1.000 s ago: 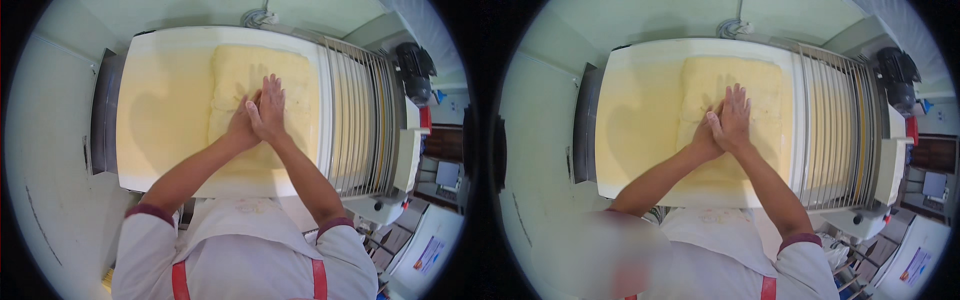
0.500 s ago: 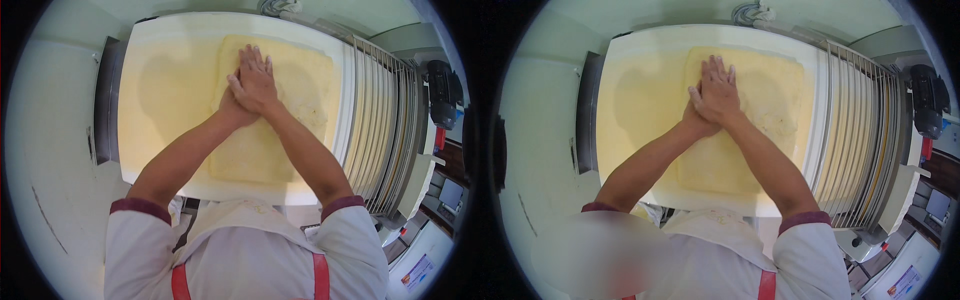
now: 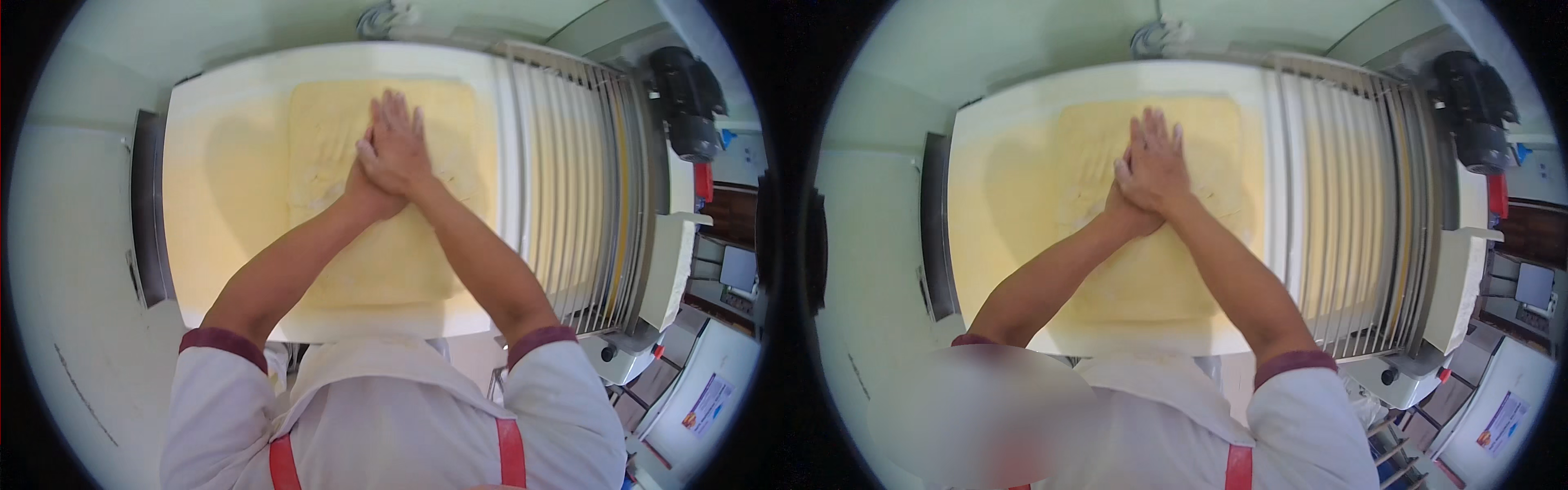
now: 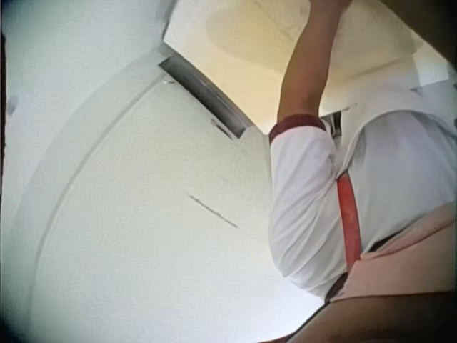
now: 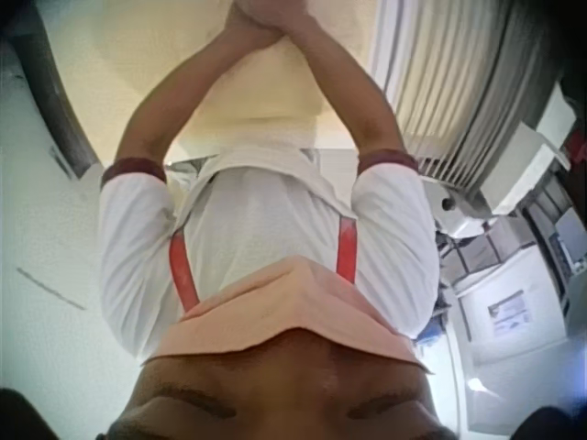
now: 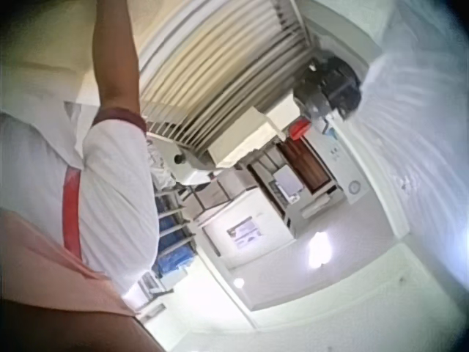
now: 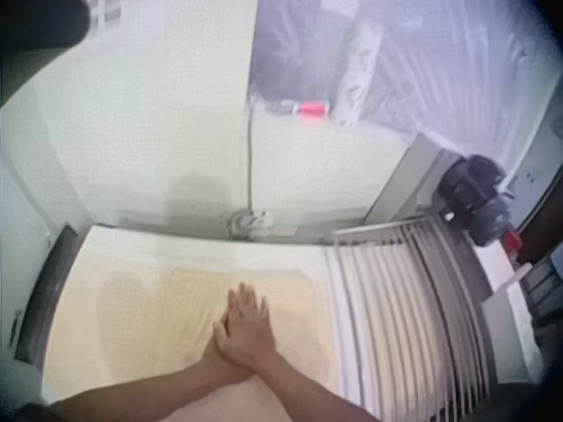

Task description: The recorder is preparing a block of dough by wrapping it around a block of butter and then using a machine to flatten it.

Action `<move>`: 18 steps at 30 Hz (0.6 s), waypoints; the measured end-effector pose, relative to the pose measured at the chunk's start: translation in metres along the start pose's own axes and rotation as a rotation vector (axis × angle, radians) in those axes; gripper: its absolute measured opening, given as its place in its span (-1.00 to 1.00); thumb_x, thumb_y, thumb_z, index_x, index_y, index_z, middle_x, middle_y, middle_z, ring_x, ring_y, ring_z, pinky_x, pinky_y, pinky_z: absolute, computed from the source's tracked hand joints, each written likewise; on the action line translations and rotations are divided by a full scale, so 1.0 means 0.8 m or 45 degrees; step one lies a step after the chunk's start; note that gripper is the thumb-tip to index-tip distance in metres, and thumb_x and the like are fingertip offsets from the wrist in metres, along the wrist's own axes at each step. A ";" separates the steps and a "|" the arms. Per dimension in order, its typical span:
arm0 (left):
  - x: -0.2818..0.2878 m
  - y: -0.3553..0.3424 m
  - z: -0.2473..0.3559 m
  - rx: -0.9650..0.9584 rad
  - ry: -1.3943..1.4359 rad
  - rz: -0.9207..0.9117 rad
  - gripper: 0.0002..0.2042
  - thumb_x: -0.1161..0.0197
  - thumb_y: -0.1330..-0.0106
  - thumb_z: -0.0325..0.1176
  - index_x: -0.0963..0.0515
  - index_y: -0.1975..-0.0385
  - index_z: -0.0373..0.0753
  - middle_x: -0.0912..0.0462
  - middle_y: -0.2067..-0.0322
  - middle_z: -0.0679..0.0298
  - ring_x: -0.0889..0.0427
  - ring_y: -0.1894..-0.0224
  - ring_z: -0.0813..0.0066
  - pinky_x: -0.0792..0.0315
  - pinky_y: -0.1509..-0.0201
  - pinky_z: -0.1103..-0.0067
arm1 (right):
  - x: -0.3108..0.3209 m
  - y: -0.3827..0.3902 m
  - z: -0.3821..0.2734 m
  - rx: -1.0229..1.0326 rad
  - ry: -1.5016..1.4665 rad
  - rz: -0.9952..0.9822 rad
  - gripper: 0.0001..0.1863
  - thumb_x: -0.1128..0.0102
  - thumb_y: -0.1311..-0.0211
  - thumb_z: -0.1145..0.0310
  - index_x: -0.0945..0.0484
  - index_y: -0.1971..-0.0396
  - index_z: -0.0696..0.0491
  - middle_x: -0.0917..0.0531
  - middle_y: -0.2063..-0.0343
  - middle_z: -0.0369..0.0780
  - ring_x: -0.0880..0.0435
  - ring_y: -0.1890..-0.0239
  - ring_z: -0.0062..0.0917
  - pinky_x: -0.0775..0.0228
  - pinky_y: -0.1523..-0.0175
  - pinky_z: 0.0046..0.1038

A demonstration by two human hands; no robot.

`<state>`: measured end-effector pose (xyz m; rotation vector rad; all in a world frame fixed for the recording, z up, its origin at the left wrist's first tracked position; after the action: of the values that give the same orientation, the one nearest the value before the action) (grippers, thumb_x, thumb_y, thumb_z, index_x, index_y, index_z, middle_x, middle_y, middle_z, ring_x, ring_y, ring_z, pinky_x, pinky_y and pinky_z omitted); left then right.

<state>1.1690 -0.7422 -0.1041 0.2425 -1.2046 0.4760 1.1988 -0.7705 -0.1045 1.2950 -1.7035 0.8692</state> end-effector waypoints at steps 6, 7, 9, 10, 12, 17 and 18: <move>-0.023 -0.044 0.053 -0.003 0.200 0.033 -0.34 0.13 -0.36 0.01 -0.02 -0.39 -0.20 0.01 -0.43 0.12 0.12 -0.48 0.17 0.27 -0.49 0.22 | 0.033 0.010 0.080 -0.084 -0.021 -0.004 -0.23 0.14 -0.23 0.08 -0.04 -0.36 0.22 0.02 -0.41 0.05 0.16 -0.48 -0.14 0.44 -0.48 -0.02; -0.027 -0.051 0.074 -0.097 -0.129 -0.039 -0.33 0.13 -0.36 0.02 0.01 -0.41 -0.19 0.03 -0.44 0.14 0.13 -0.48 0.18 0.28 -0.49 0.22 | 0.040 0.008 0.095 -0.139 -0.003 0.052 -0.23 0.16 -0.24 0.08 -0.03 -0.37 0.22 0.03 -0.42 0.04 0.18 -0.49 -0.14 0.45 -0.48 -0.02; -0.025 -0.048 0.073 -0.047 -0.087 -0.254 -0.31 0.13 -0.36 0.02 0.05 -0.41 -0.19 0.05 -0.45 0.16 0.13 -0.48 0.19 0.30 -0.49 0.20 | 0.053 0.008 0.093 -0.188 0.008 0.088 -0.24 0.19 -0.26 0.07 -0.01 -0.38 0.21 0.08 -0.43 0.02 0.23 -0.49 -0.13 0.49 -0.48 -0.02; -0.032 -0.056 0.069 -0.026 -0.067 -0.400 -0.30 0.13 -0.37 0.03 0.08 -0.42 -0.18 0.07 -0.45 0.17 0.14 -0.48 0.20 0.31 -0.50 0.19 | 0.049 0.007 0.101 -0.200 0.009 0.076 -0.24 0.19 -0.26 0.07 -0.01 -0.38 0.21 0.08 -0.43 0.02 0.23 -0.49 -0.13 0.49 -0.48 -0.02; -0.044 -0.069 0.071 -0.034 -0.045 -0.381 -0.30 0.13 -0.36 0.03 0.07 -0.42 -0.19 0.07 -0.45 0.15 0.15 -0.48 0.18 0.33 -0.50 0.18 | 0.031 0.003 0.123 -0.215 -0.057 -0.018 -0.24 0.20 -0.27 0.07 -0.01 -0.38 0.21 0.10 -0.43 0.02 0.24 -0.49 -0.13 0.49 -0.47 0.01; -0.036 -0.027 0.117 -0.137 -0.130 0.107 -0.34 0.02 -0.30 0.04 -0.14 -0.35 -0.17 -0.13 -0.38 0.12 0.06 -0.45 0.11 0.29 -0.49 0.19 | 0.025 0.071 0.101 0.029 0.031 -0.208 -0.24 0.16 -0.24 0.08 -0.03 -0.37 0.21 0.07 -0.43 0.02 0.24 -0.49 -0.13 0.49 -0.47 0.03; -0.033 -0.028 0.117 -0.115 -0.146 0.097 -0.34 0.02 -0.30 0.04 -0.14 -0.35 -0.17 -0.13 -0.38 0.12 0.06 -0.45 0.11 0.29 -0.49 0.19 | 0.044 0.070 0.096 0.025 0.034 -0.096 -0.24 0.13 -0.23 0.09 -0.05 -0.36 0.21 0.05 -0.42 0.03 0.23 -0.49 -0.13 0.48 -0.47 0.04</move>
<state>1.0945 -0.8076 -0.0948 0.1481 -1.3480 0.4775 1.1243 -0.8396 -0.1094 1.3463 -1.6189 0.8570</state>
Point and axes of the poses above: each hand's wrist, its own y-axis away from the middle knuckle, its own x-axis out of the back of the hand, z = x × y, the point moved 10 cm from there along -y, towards the middle knuckle
